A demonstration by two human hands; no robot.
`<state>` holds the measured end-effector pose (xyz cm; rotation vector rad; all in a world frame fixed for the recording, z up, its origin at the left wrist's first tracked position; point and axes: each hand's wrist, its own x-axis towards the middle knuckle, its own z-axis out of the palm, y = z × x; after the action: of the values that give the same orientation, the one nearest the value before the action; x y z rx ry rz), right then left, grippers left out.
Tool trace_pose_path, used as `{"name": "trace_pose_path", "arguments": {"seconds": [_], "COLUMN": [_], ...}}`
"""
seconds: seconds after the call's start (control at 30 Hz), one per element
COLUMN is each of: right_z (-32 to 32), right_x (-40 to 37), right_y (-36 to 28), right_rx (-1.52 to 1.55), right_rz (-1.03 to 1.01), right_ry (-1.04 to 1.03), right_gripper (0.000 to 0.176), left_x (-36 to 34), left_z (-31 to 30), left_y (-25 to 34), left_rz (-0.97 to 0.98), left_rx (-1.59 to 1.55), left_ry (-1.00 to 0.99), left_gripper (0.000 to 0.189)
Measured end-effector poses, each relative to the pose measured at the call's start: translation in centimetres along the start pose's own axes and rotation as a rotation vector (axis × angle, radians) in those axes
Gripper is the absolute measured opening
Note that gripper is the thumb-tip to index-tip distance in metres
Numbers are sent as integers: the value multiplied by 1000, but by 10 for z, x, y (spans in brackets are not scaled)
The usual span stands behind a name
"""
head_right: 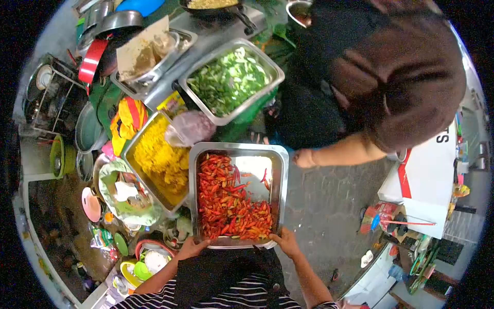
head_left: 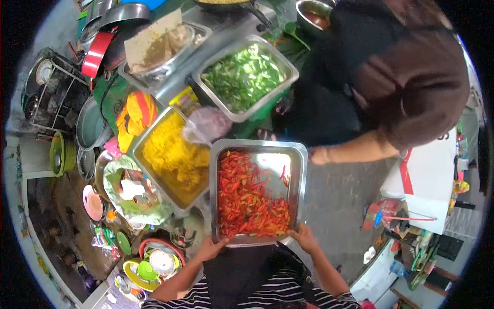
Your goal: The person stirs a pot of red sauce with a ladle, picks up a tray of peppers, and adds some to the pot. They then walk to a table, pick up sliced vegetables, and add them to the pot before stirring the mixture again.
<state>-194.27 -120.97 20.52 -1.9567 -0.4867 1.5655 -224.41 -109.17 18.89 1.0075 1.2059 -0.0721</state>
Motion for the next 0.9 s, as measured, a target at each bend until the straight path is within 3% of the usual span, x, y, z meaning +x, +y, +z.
{"name": "trace_pose_path", "arguments": {"seconds": [0.07, 0.17, 0.23, 0.27, 0.37, 0.43, 0.53, 0.63, 0.73, 0.9], "right_z": [-27, -62, -93, -108, -146, -166, -198, -235, -278, -366], "right_x": [-5, -15, -41, -55, -79, -98, -119, -120, -101, -46], "right_y": [28, 85, 84, 85, 184, 212, 200, 184, 167, 120], "right_rx": [-206, 48, -12, -38, 232, 273, 441, 549, 570, 451], "right_rz": [79, -93, 68, 141, 54, 76, 22, -7, -83, -117], "right_ry": [-16, -15, -1, 16, 123, 264, 377, 479, 563, 632], "right_gripper": [36, 33, 33, 33, 31, 32, 29, 27, 29, 26], "left_x": [-2, -3, 3, 3, 25, 47, 74, 75, 105, 177], "left_z": [33, 86, 127, 144, 197, 231, 276, 319, 363, 418], "left_y": [6, -23, -18, -7, -7, -7, 18, 116, 144, 210], "left_rz": [-12, -131, -90, -181, -114, -73, -19, -147, -68, 5], "left_rx": [40, 90, 61, 113, 288, 324, 302, 389, -52, -333], "left_ry": [-5, -58, -90, -133, -208, -252, -288, -322, -253, -264], "left_gripper": [32, 31, 31, 29, 31, 31, 28, 32, 23, 38]}}
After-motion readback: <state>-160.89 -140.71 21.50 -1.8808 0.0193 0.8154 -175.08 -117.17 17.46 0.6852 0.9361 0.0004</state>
